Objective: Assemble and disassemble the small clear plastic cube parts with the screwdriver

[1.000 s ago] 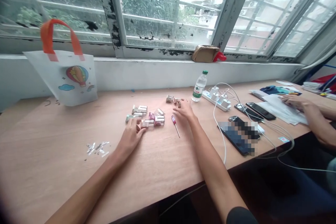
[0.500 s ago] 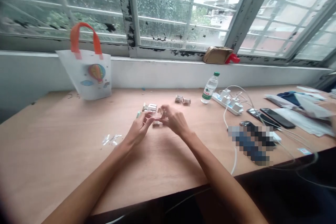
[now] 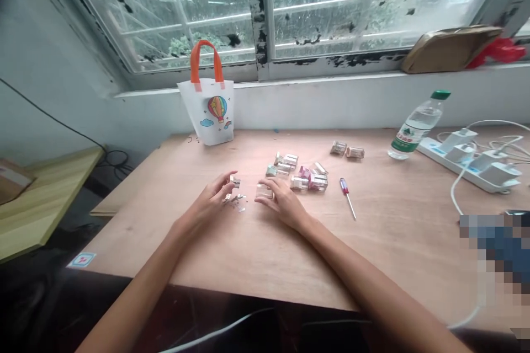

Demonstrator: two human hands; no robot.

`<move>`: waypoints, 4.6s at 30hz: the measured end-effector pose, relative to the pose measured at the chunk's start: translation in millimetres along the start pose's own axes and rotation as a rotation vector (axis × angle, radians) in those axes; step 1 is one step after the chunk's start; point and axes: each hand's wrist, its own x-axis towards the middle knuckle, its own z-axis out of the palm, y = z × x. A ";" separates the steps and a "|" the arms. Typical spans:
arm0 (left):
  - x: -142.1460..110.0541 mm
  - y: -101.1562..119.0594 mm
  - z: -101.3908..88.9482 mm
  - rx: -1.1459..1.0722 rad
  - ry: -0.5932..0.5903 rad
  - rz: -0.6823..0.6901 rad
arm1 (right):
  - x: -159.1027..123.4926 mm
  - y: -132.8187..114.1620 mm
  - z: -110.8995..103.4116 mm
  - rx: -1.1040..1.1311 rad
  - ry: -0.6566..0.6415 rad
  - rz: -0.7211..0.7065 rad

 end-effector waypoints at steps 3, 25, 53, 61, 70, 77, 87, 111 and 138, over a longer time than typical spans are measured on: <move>-10.3 -3.1 -2.9 0.149 -0.018 0.171 | -1.5 0.8 -0.5 -0.019 -0.033 -0.036; -7.2 51.9 34.4 -0.216 0.028 -0.166 | -22.3 3.5 -25.5 -0.081 -0.017 0.148; -69.0 20.4 88.4 0.625 -0.168 0.125 | -22.5 122.9 -147.8 -0.537 0.435 0.581; -34.2 3.4 77.3 0.666 -0.100 0.155 | -10.2 176.3 -179.4 -0.649 0.299 0.637; 53.2 53.1 74.6 0.131 0.056 0.110 | 4.7 95.7 -112.8 -0.535 0.421 0.123; 63.1 36.3 97.6 -0.398 0.005 -0.039 | 4.3 31.4 -50.5 -0.473 0.104 -0.256; 11.4 62.4 33.5 -0.133 0.218 0.038 | -2.1 32.2 -62.0 -0.312 0.319 -0.148; 61.7 46.6 170.1 0.130 0.094 0.158 | -4.3 45.0 -77.8 -0.111 0.457 0.025; 11.0 -0.6 -10.6 0.228 -0.174 0.101 | -14.0 15.3 -39.4 -0.020 0.134 -0.109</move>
